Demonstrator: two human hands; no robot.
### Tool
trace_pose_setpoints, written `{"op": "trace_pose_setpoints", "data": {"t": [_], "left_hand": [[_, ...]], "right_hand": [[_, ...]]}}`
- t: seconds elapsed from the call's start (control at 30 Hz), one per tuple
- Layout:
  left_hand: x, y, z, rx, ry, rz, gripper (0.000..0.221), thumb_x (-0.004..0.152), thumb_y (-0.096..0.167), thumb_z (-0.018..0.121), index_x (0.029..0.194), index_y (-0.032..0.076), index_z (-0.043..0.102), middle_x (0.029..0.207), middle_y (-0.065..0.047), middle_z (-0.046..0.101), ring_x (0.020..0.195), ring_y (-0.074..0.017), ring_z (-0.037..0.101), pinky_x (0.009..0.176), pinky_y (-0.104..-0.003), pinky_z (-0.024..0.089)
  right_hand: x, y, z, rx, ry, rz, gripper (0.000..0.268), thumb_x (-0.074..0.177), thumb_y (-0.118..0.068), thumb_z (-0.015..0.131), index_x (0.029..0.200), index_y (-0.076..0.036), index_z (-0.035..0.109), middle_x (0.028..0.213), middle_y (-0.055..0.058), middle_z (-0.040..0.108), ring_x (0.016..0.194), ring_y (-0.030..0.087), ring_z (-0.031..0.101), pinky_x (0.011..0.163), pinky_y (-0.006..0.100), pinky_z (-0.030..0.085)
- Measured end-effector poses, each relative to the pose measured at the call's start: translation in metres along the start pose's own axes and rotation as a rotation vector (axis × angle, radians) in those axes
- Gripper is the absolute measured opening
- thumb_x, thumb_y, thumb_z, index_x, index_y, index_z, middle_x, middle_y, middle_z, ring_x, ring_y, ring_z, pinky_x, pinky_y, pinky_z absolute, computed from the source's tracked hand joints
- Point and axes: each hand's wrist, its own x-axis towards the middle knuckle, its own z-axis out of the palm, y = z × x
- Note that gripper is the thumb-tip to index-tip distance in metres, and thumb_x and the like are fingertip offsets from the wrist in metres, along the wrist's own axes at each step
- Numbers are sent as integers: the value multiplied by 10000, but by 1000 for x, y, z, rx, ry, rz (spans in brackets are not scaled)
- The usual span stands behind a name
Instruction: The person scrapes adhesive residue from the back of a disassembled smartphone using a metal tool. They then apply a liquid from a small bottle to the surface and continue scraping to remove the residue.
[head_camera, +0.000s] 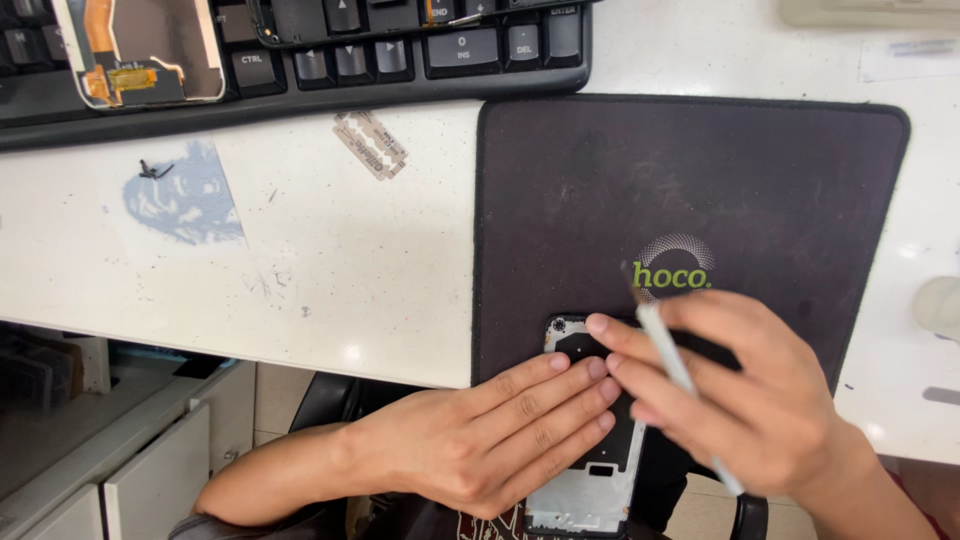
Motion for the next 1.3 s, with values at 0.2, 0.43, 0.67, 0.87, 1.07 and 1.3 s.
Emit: {"op": "trace_pose_setpoints", "data": {"t": [0.2,0.43,0.67,0.87,1.07,1.3], "left_hand": [[5,13,-8,-114,45,-75,398,1039,129,588,1382,-67,633,1472,-229,602,1412,-373,582,1218,-521,465],[13,34,-8,-265,139,-151,375,1042,89,641,1379,-75,613,1466,-234,598,1435,-394,554,1267,-576,411],[33,19,-25,-38,6,-412,972,881,585,639,1505,-121,405,1599,-315,368,1528,-444,324,1270,-583,300],[67,84,-14,-70,-511,-181,1137,822,795,495,1380,-190,393,1535,-405,332,1479,-538,283,1217,-594,186],[27,99,-60,-678,-83,104,416,1081,289,624,1315,-55,634,1392,-187,617,1272,-318,609,1108,-393,502],[64,115,-49,152,214,-79,421,969,343,802,1154,-21,703,1177,-146,693,1100,-323,680,970,-451,568]], "right_hand": [[-44,-27,-12,130,122,173,170,885,-113,733,1044,-67,693,1070,90,763,1113,309,697,941,475,602],[-67,-53,-9,0,89,13,275,806,-64,732,1072,6,722,1116,171,747,1010,295,705,856,465,630],[-95,-79,-29,-148,204,177,237,787,11,747,1023,19,727,1092,200,755,997,302,741,823,407,627],[-120,-81,-30,-312,493,252,164,813,92,783,960,48,727,944,211,762,888,298,767,745,347,607],[-131,-92,-47,-478,423,163,160,830,89,752,980,33,770,972,193,770,839,276,741,726,349,590],[-83,-113,-40,-697,250,9,262,775,11,736,1028,66,781,982,184,754,791,239,708,667,290,590]]}}
